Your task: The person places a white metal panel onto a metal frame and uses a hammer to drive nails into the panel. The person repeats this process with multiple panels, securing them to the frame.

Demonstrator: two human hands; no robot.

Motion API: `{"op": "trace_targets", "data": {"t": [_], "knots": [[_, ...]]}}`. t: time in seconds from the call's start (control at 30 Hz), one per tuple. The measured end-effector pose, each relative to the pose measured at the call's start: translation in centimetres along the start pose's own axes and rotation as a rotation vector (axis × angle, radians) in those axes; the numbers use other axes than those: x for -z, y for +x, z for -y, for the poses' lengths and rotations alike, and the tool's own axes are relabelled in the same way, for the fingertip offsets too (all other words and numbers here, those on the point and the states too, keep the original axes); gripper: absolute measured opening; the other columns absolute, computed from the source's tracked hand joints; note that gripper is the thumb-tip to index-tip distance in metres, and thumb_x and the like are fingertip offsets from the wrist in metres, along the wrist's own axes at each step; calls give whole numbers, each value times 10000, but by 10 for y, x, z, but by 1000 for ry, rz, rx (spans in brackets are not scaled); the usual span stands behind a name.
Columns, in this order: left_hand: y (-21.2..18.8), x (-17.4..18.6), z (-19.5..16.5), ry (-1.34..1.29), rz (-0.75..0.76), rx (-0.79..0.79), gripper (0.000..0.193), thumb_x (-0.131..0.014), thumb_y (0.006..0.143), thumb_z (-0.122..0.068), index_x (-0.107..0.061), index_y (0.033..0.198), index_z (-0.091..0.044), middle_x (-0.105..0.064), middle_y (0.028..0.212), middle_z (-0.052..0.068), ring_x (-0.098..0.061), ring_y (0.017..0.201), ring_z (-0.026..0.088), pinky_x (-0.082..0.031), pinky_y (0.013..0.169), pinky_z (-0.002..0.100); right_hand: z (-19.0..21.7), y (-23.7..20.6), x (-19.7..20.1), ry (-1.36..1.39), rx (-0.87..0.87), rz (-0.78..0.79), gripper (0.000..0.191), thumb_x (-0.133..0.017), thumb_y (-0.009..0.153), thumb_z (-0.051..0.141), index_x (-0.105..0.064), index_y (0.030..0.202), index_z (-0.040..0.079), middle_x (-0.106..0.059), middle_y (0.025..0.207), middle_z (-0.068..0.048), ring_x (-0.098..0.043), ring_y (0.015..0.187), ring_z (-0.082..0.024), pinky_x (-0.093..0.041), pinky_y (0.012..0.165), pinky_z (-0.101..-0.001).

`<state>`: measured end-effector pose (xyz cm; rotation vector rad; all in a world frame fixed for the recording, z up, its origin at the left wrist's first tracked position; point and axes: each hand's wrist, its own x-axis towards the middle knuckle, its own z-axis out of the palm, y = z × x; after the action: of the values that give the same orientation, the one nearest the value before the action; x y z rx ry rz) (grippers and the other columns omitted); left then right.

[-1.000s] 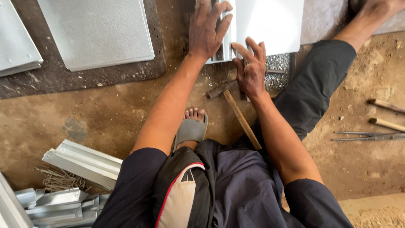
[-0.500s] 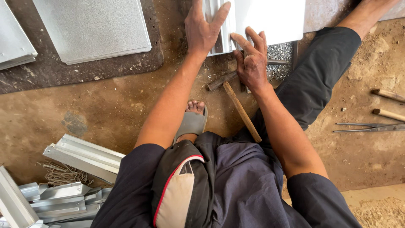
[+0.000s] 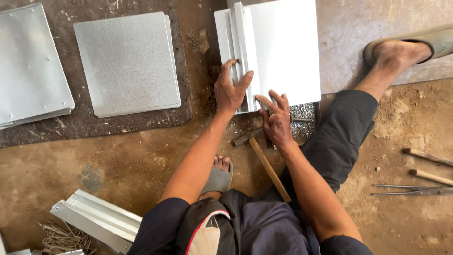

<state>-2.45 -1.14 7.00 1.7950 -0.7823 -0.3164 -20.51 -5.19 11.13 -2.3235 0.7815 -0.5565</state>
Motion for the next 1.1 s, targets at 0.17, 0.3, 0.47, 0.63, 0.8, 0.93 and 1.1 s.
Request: {"op": "trace_targets", "data": {"t": [0.17, 0.3, 0.47, 0.63, 0.8, 0.93, 1.1], "knots": [[1, -1, 2, -15, 24, 60, 789, -588, 887, -687, -464, 1396, -97, -656, 1247, 208, -740, 1058, 342, -658, 852, 469, -1, 1, -1, -25, -19, 19, 333, -695, 967, 101, -730, 1287, 185, -698, 1330, -4, -473, 1409, -291, -232, 1249, -551], [0, -1, 2, -4, 19, 41, 801, -593, 894, -691, -473, 1404, -86, -651, 1257, 218, -734, 1074, 351, -657, 851, 469, -2, 0, -1, -43, 20, 8, 320, -696, 969, 96, -734, 1274, 187, -700, 1338, -6, -468, 1423, -288, -233, 1256, -547], [-2, -2, 5, 12, 9, 20, 808, -596, 904, -696, -483, 1406, -73, -648, 1266, 231, -725, 1101, 361, -653, 865, 470, -3, -2, -2, -40, 22, 11, 321, -698, 962, 73, -737, 1265, 171, -708, 1327, -6, -471, 1424, -291, -229, 1263, -553], [0, -6, 10, 13, 11, 27, 819, -599, 894, -699, -482, 1403, -67, -645, 1260, 233, -728, 1093, 358, -654, 861, 470, -5, -3, -2, -19, 22, 11, 330, -702, 957, 64, -736, 1271, 160, -711, 1309, 1, -480, 1424, -297, -223, 1265, -561], [-2, -5, 10, 3, 11, 25, 817, -592, 903, -695, -478, 1406, -62, -645, 1250, 227, -728, 1087, 351, -657, 852, 464, -6, 0, -4, 4, -4, 15, 315, -716, 950, 78, -747, 1247, 178, -714, 1317, 8, -485, 1413, -294, -244, 1261, -551], [-2, -7, 14, 31, 10, 3, 796, -585, 912, -703, -484, 1391, -75, -668, 1230, 200, -735, 1087, 340, -643, 882, 463, -9, -1, -5, 15, 7, 3, 306, -722, 958, 60, -754, 1245, 160, -694, 1321, -22, -485, 1396, -324, -238, 1237, -572], [-9, -4, 21, 218, -37, -25, 879, -566, 881, -777, -471, 1445, -110, -542, 1393, 204, -555, 1338, 323, -523, 1091, 499, -18, -10, -5, -6, 60, 28, 276, -711, 962, -16, -764, 1207, 99, -720, 1331, -17, -495, 1346, -354, -278, 1210, -545]]}}
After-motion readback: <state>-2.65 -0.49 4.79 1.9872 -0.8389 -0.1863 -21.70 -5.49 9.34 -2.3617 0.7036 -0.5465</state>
